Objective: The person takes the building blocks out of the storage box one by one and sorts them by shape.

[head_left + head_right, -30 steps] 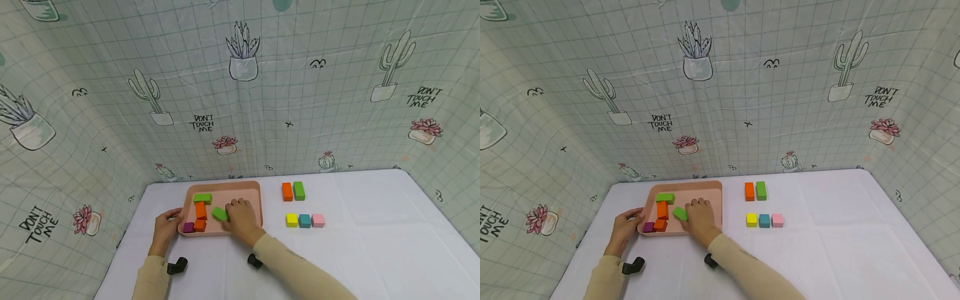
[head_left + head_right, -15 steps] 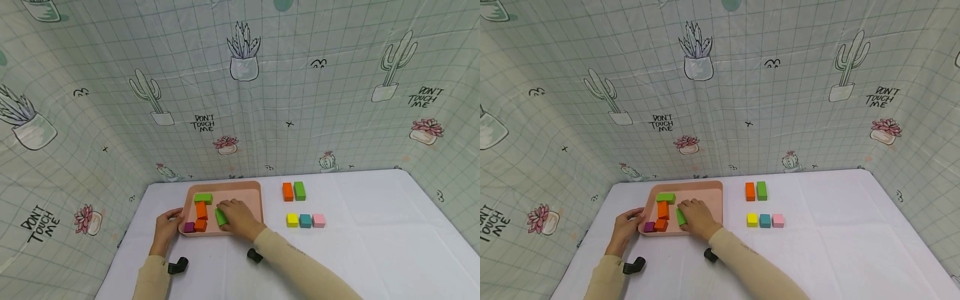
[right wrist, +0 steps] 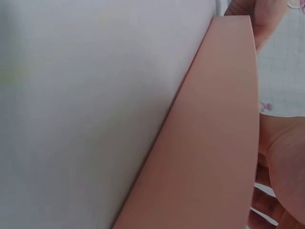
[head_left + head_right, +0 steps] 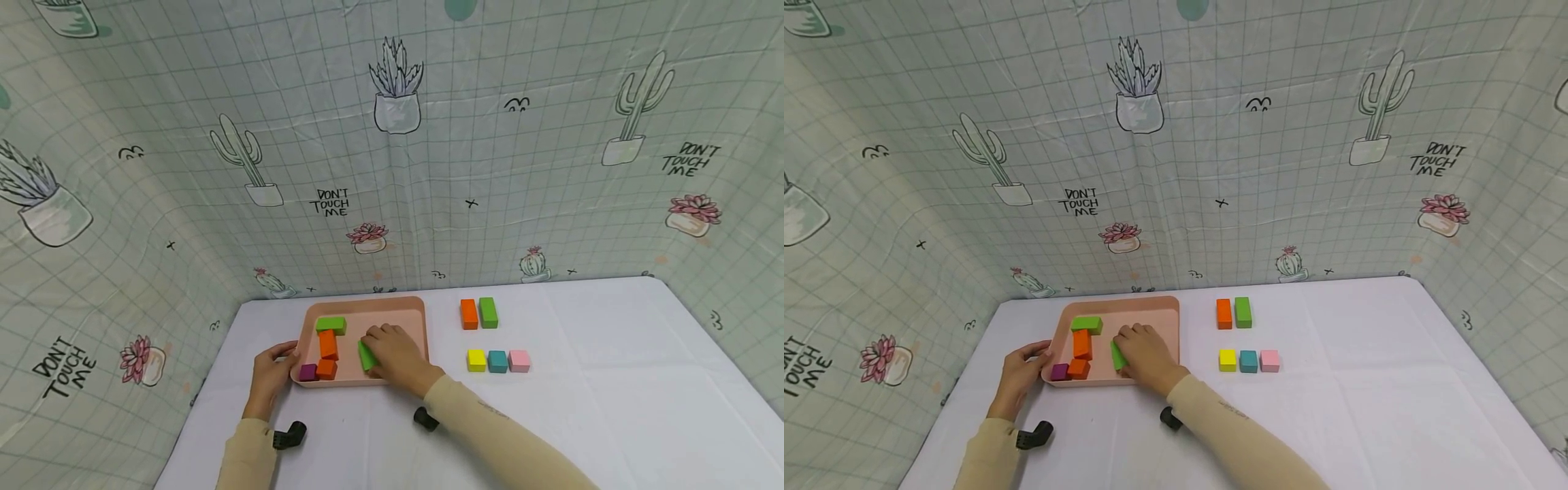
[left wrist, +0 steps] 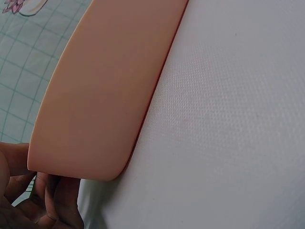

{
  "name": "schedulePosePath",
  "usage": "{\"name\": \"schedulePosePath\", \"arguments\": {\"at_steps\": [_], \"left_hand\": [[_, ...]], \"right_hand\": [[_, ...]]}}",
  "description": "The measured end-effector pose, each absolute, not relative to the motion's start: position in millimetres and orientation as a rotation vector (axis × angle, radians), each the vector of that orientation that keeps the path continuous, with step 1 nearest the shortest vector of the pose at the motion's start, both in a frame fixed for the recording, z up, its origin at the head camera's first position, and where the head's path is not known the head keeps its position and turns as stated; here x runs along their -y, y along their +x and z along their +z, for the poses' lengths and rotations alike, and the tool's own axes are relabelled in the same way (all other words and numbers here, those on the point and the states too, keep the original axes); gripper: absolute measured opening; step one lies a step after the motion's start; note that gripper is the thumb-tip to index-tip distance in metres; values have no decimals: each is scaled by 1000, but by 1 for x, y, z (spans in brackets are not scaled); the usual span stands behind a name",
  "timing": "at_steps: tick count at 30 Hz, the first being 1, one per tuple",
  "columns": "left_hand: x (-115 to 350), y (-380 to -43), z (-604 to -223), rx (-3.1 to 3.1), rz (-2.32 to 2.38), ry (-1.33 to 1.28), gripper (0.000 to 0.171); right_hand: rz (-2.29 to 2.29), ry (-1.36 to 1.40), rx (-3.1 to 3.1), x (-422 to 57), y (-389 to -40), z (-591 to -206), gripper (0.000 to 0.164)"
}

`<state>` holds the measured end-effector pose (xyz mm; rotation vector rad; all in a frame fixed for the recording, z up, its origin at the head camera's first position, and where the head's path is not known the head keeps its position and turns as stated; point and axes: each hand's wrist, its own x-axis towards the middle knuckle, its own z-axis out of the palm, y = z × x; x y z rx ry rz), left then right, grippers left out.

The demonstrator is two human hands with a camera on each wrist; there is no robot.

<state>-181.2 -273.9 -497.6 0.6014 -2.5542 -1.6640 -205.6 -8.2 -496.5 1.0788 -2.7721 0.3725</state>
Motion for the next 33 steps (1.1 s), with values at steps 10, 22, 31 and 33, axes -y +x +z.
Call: {"name": "schedulePosePath", "arguments": {"at_steps": [10,22,31,33], "left_hand": [[275,-180,-501,2565,-1637,595,35],[274,-179,-496,2572,-1625,618,37],[274,-182,-498,2582,-1632,603,37],[273,-182,-498,2586,-1630,600,37]], "right_hand": [[394,1000,2725,-25,-200,-489,57],[505,903,2632,-84,-196,-479,62],[576,793,2575,-134,-193,-479,64],[571,762,2565,-145,-192,-481,65]]}}
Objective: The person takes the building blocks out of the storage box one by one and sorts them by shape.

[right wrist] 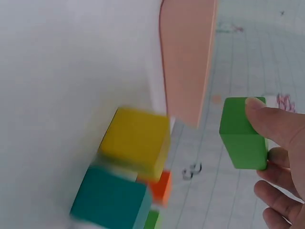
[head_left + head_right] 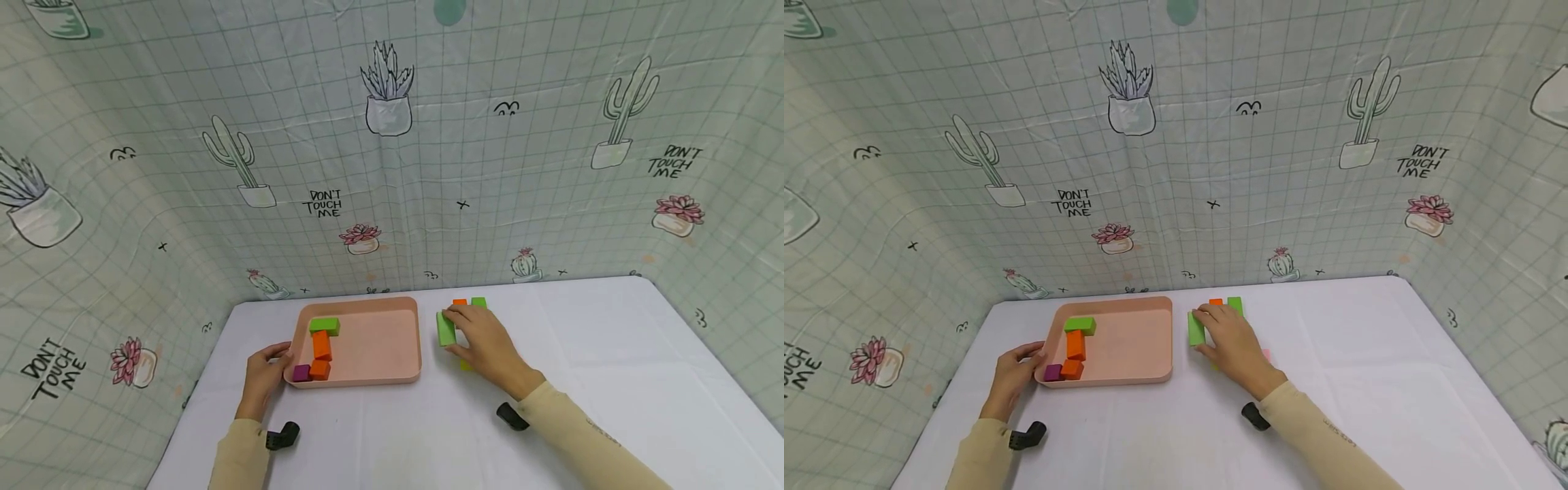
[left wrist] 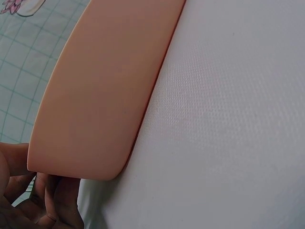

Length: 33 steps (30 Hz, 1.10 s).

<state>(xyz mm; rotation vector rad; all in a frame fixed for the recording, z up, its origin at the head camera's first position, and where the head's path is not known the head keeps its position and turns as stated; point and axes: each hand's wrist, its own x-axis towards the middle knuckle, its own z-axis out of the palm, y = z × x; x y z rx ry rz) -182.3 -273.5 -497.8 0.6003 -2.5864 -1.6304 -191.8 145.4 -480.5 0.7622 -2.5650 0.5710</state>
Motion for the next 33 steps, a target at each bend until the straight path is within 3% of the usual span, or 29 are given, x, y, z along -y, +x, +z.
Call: {"name": "schedulePosePath", "arguments": {"at_steps": [14,33], "left_hand": [[278,-184,-500,2598,-1598,571,37],[277,-180,-498,2575,-1641,522,35]], "right_hand": [[635,571,2593,-204,-186,-480,67],[605,474,2693,-253,-207,-500,65]]}}
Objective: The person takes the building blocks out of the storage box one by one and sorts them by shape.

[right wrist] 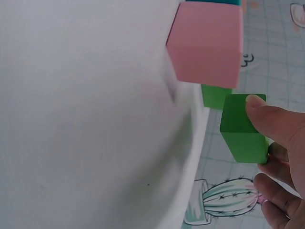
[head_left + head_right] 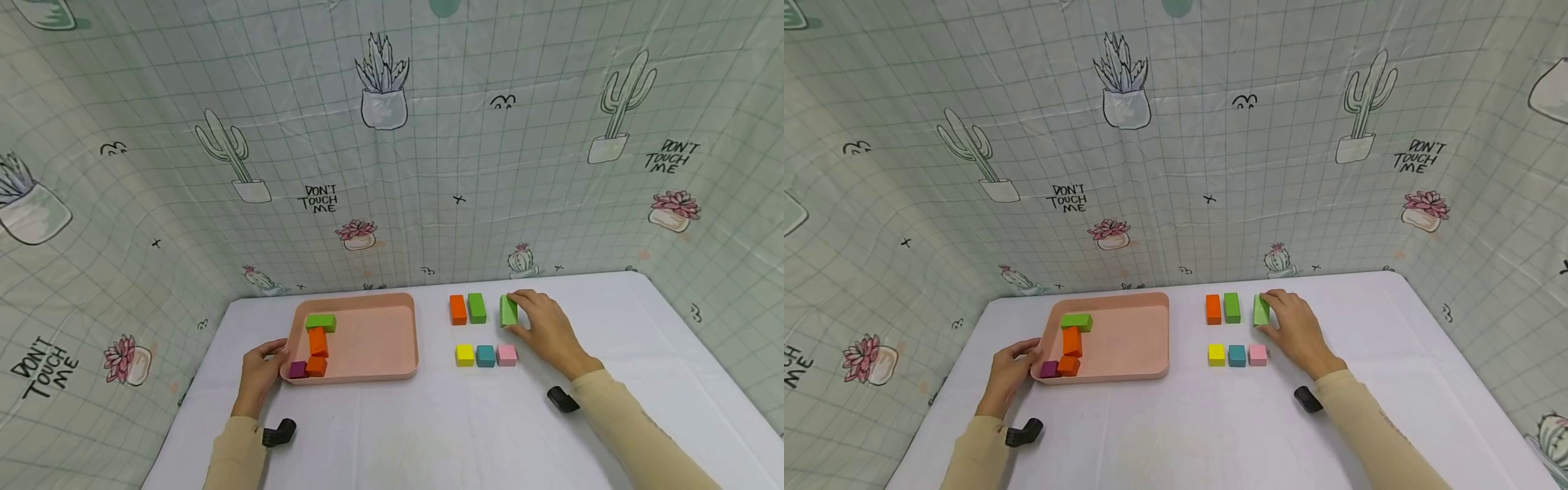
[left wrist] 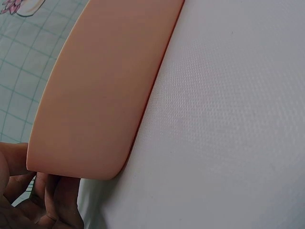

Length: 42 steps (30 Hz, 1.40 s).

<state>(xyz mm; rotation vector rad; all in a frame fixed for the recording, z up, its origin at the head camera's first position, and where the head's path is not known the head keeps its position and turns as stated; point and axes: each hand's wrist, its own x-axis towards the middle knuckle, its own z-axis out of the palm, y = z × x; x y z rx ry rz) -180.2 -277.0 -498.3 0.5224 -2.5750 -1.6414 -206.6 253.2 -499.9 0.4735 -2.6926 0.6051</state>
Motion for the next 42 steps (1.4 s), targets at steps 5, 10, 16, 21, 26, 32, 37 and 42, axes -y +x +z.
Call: {"name": "schedulePosePath", "arguments": {"at_steps": [5,10,16,21,26,32,37,42], "left_hand": [[277,-181,-498,2583,-1643,537,36],[277,-179,-497,2585,-1642,539,36],[277,-180,-498,2568,-1651,522,36],[277,-180,-499,2577,-1630,537,36],[278,-179,-499,2588,-1618,524,36],[278,-179,-498,2596,-1620,527,37],[277,-179,-498,2598,-1614,527,36],[276,-180,-498,2577,-1623,529,36]], "right_hand": [[599,482,2725,-257,-213,-506,64],[586,498,2760,-258,-218,-509,63],[585,516,2786,-257,-225,-514,62],[577,542,2794,-256,-231,-518,62],[566,559,2833,-255,-236,-519,61],[547,592,2880,-253,-242,-515,59],[556,608,2893,-252,-246,-515,58],[564,610,2905,-251,-249,-515,58]]}}
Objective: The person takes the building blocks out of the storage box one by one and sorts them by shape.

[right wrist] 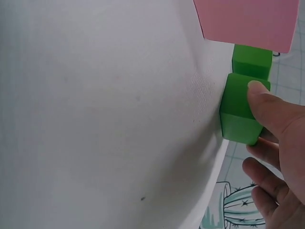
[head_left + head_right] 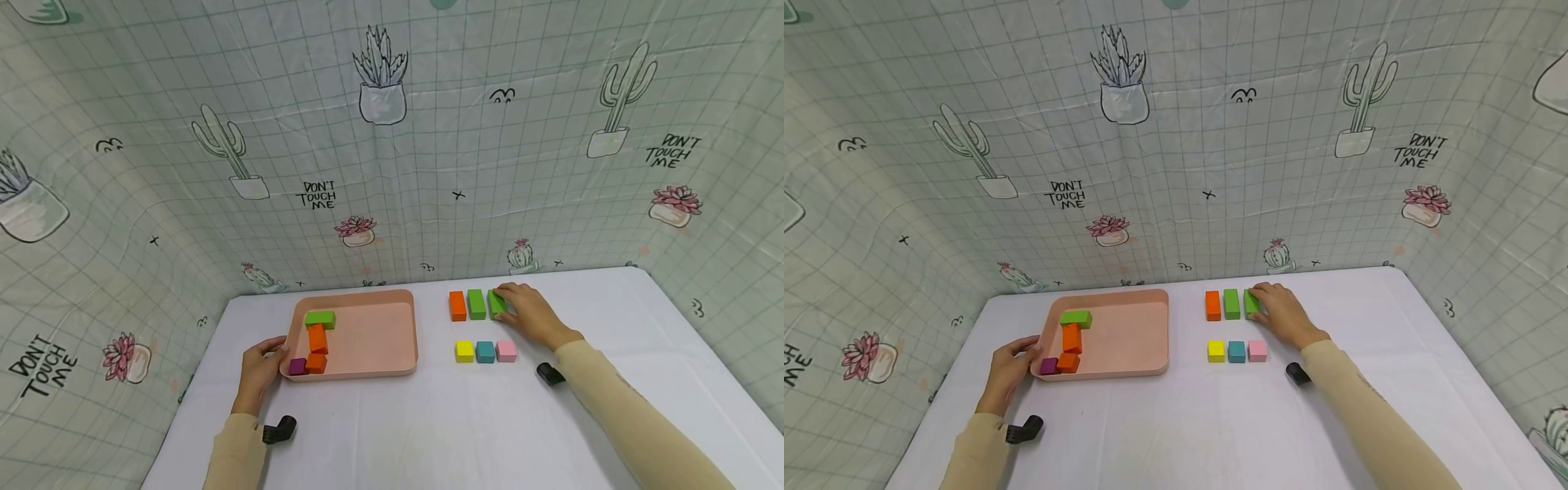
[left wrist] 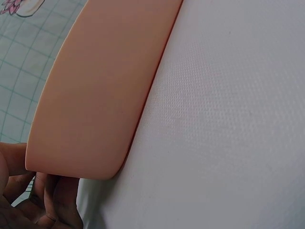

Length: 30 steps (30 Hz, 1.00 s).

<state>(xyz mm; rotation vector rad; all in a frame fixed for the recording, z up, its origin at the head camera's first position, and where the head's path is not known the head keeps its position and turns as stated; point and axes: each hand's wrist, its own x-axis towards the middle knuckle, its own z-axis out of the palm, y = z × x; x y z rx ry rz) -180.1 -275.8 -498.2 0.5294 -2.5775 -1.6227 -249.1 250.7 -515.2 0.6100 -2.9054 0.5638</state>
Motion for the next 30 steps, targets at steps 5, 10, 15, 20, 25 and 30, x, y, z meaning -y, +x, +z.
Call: {"name": "schedulePosePath", "arguments": {"at_steps": [5,10,15,20,25,30], "left_hand": [[276,-181,-498,2562,-1636,530,35],[276,-181,-497,2571,-1629,522,36],[277,-180,-498,2602,-1607,524,37],[278,-179,-500,2601,-1615,532,37],[277,-180,-499,2595,-1623,532,37],[277,-180,-499,2595,-1634,539,37]], "right_hand": [[540,607,2907,-250,-251,-516,58],[501,597,2910,-248,-252,-516,58],[448,604,2914,-247,-249,-515,59],[477,573,2930,-248,-242,-511,61],[550,575,2896,-251,-233,-505,59],[639,598,2868,-248,-218,-497,54]]}}
